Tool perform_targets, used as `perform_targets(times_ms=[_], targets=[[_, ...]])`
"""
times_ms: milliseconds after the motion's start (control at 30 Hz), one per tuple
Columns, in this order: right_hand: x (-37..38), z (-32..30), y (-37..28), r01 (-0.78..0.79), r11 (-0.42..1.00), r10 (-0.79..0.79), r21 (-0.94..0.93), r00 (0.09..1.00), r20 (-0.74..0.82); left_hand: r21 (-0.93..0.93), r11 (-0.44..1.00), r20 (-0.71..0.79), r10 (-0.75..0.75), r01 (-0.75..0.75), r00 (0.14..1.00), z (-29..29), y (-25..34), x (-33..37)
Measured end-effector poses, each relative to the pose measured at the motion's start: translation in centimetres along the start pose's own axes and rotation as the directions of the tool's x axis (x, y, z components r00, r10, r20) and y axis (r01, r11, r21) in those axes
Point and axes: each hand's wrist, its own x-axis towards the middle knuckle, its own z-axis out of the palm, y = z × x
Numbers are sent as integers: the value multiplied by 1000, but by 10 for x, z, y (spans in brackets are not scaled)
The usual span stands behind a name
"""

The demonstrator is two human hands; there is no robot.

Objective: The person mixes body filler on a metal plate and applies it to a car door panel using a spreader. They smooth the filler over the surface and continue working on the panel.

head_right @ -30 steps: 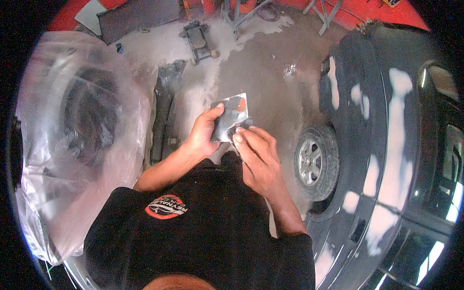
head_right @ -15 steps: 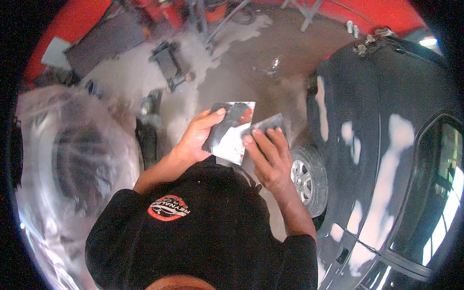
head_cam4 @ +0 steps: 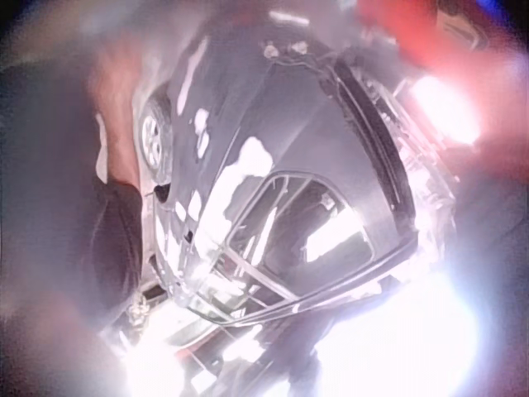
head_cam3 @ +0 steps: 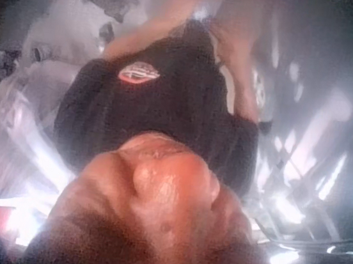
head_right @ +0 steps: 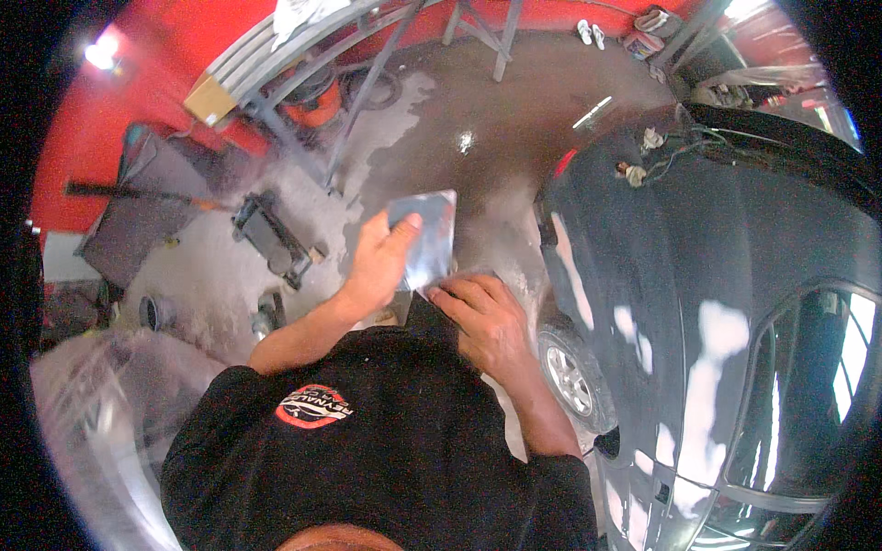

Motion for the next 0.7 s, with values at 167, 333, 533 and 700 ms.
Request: perform_targets(times_ms=[167, 333, 533, 700], targets=[[72, -14, 75, 75, 990, -47, 122, 975, -219, -136, 990, -118, 12, -28, 993, 14, -6, 123], [149, -17, 155, 96, 994, -81, 55, 969, -233, -626, 571, 283, -469, 531, 837, 25, -18, 219], [181, -17, 285, -196, 972, 167, -127, 963, -210, -543, 726, 392, -226, 423, 892, 44, 8, 343], [228, -17, 356, -435, 798, 592, 416, 692, -413, -610, 698, 236, -291, 375, 927, 73, 41, 464]])
